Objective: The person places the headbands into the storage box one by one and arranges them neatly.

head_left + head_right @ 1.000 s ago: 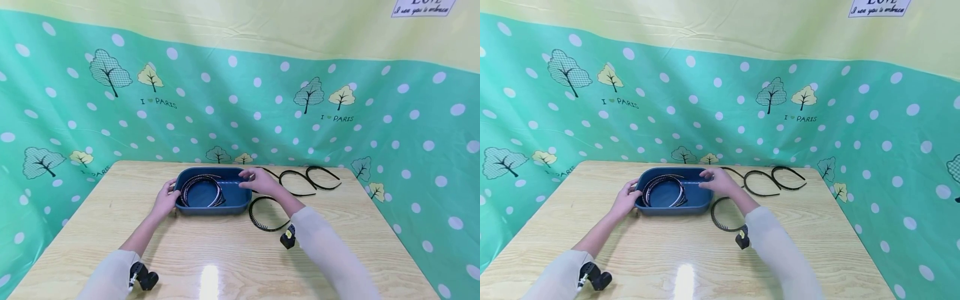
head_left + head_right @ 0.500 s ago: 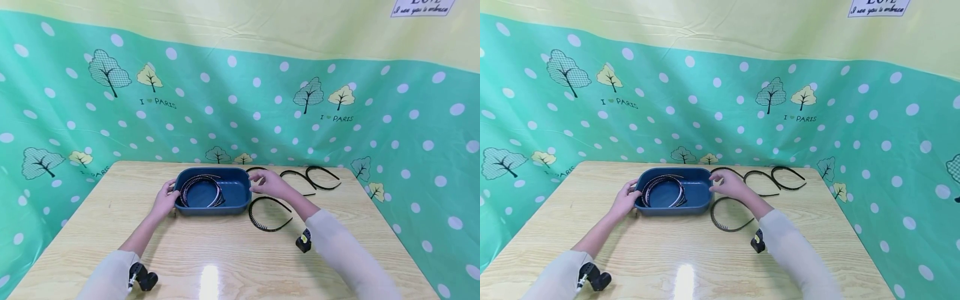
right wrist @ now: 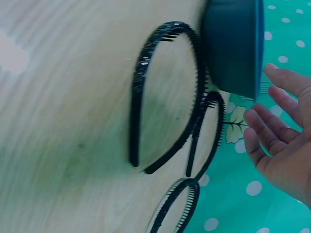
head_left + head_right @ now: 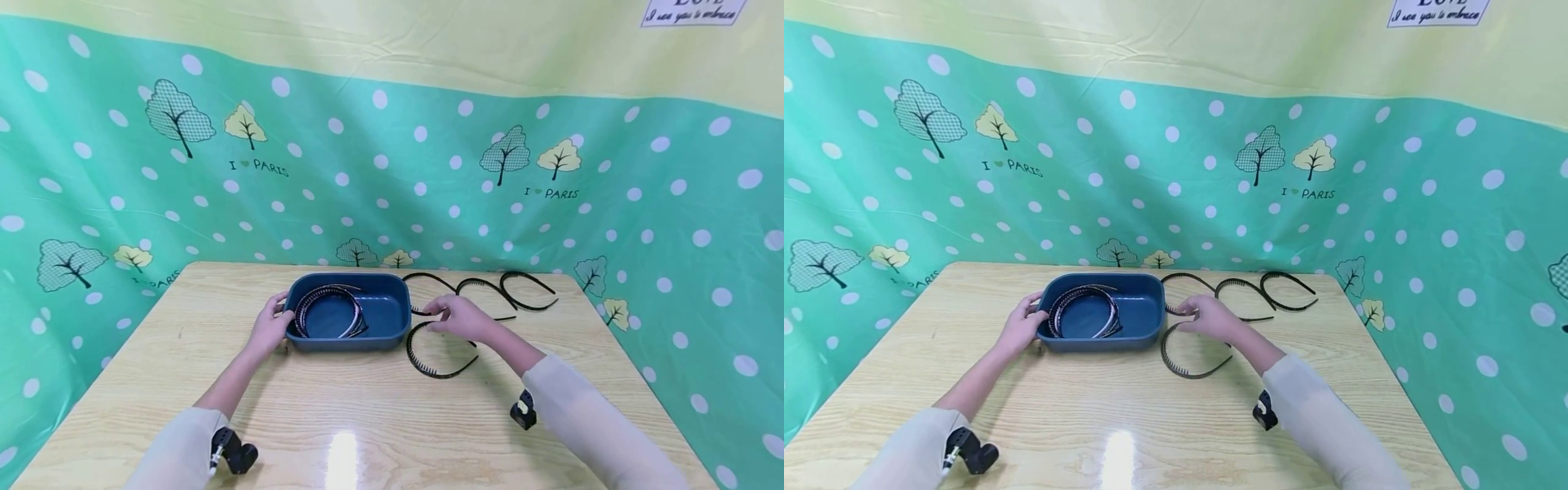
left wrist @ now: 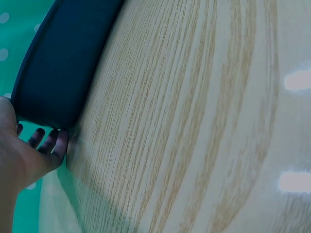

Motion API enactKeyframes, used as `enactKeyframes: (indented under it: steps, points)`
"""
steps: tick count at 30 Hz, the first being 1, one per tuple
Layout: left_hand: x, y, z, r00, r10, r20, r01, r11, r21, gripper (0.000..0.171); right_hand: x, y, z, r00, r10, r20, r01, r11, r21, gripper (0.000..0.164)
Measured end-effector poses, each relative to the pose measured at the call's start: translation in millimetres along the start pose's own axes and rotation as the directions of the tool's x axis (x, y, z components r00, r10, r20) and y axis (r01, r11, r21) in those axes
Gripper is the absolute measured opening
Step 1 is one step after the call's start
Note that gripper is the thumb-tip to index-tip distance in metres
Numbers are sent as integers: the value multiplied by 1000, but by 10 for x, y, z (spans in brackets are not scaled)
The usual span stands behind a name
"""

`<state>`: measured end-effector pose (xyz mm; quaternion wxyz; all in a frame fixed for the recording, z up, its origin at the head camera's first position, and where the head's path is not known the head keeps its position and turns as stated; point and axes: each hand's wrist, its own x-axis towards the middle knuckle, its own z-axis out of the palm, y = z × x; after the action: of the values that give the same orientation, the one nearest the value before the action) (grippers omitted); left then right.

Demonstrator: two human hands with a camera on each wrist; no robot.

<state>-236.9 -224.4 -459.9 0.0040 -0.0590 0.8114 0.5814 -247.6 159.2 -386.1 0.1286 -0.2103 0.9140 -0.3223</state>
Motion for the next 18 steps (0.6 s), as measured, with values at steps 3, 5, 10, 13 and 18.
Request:
enactKeyframes:
  steps: [3,5,10,13,18]
  points:
    - [3,-4,-1,1000,2,1,-2,1000,3,54,-52,44,37,1000,-20,21,20,1000,-20,37]
    - [4,-9,3,1000,4,1,-4,1000,5,53,-85,69,61,999,-22,34,23,999,-25,35]
    - [11,-17,2,1000,4,-2,-4,1000,3,54,-172,119,123,997,-46,65,49,998,-43,34]
    - [14,-20,-2,1000,5,-6,-5,1000,-2,54,-222,152,169,995,-41,86,45,998,-42,34]
    - [12,-24,-7,1000,6,-9,-6,1000,-6,54,-274,221,255,992,-30,121,36,998,-56,33]
